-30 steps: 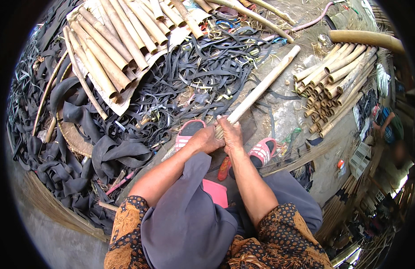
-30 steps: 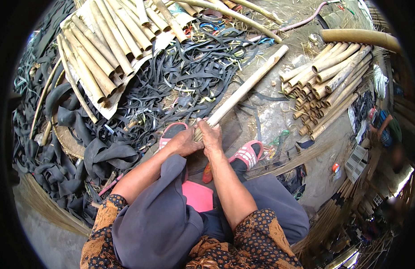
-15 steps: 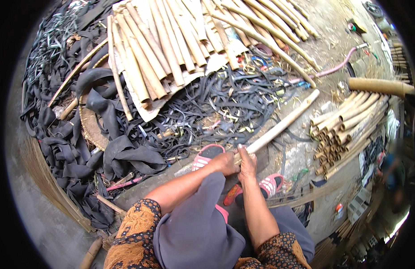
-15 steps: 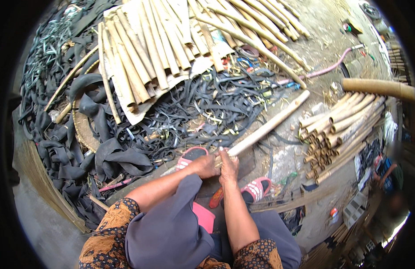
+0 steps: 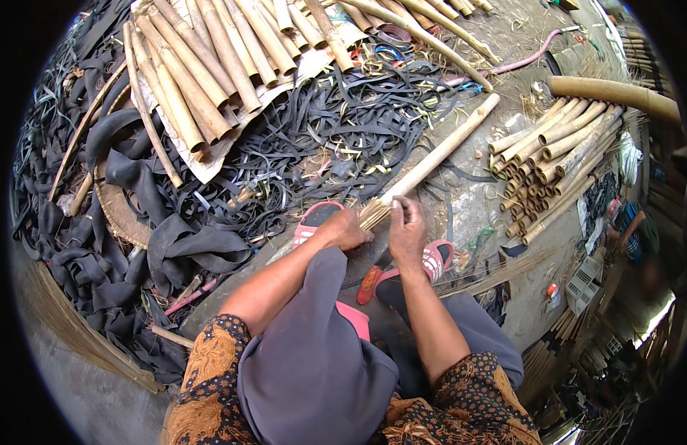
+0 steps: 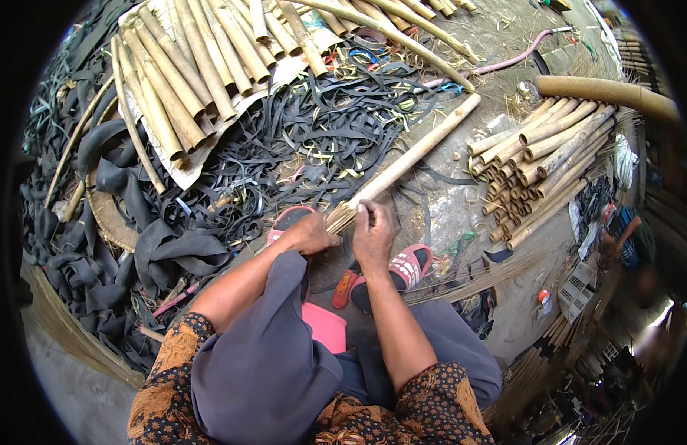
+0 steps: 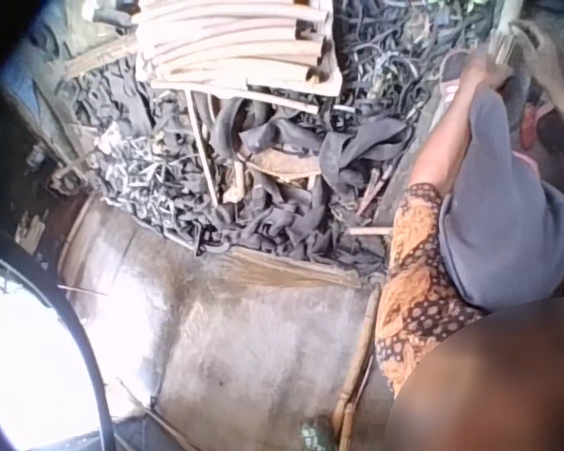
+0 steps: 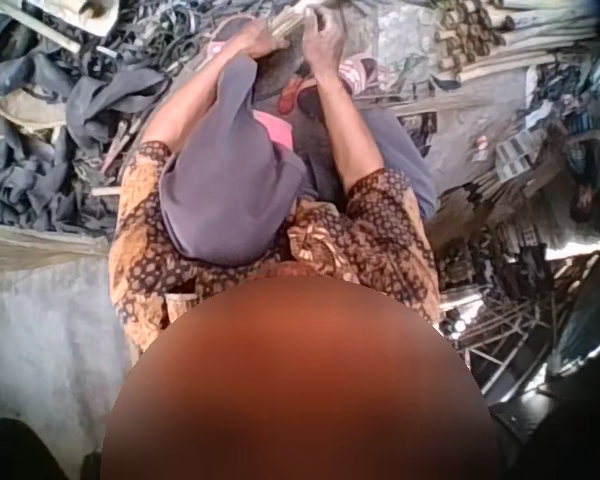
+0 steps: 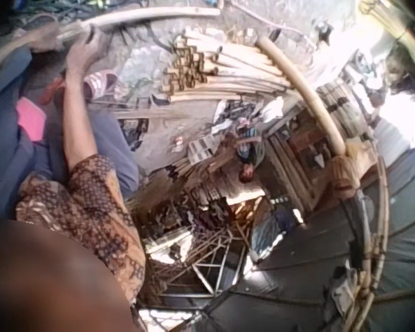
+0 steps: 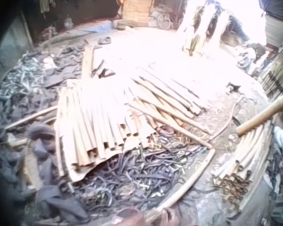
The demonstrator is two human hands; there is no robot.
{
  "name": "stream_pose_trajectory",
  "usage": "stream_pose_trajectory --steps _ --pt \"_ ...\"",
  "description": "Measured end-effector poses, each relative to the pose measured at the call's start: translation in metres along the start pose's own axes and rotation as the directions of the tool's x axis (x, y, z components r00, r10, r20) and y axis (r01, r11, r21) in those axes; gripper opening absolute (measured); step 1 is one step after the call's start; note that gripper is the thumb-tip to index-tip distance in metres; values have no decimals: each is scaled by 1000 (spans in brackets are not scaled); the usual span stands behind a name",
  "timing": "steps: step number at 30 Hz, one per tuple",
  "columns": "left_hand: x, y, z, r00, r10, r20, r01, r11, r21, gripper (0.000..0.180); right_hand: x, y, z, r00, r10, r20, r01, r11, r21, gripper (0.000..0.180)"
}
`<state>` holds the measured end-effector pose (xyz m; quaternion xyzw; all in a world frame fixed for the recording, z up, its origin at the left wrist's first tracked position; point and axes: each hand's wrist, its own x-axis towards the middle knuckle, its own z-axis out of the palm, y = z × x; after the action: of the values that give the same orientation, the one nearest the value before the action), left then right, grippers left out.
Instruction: The person sits on the floor and repeatedly inserts bundles of thin sticks into hollow bamboo poles, then wraps the junction with black rubber strips to secure them. The person places each finished unit aside and continues the same process with additional bundles and poles.
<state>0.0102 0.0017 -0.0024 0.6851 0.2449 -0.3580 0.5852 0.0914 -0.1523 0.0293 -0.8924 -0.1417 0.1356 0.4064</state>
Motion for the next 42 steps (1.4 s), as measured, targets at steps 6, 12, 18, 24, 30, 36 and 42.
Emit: stream_pose_trajectory --steps 6,12,18,24,30,36,42 --pt "-1 -3 -1 996 85 -34 -86 996 -32 55 -7 -22 5 990 29 139 -23 999 -47 20" --pt "7 -10 9 998 35 -51 -34 999 23 54 5 -28 5 975 58 213 -15 980 -197 23" --pt "-1 -2 1 1000 17 -13 -16 999 44 51 1 -18 7 986 57 157 -47 997 -67 33" --pt "-3 3 0 1000 2 -25 -1 999 38 53 -3 12 7 754 605 254 -656 683 321 66" --pt "3 -8 2 1000 13 -11 -13 1000 -19 57 -34 20 26 689 597 411 -720 630 291 72" --pt "0 0 0 996 8 85 11 976 -216 42 -12 24 34 617 596 514 -692 100 715 80" --pt "-4 6 -4 984 -75 162 122 945 -304 34 -5 29 40 612 326 720 -712 -170 682 78"
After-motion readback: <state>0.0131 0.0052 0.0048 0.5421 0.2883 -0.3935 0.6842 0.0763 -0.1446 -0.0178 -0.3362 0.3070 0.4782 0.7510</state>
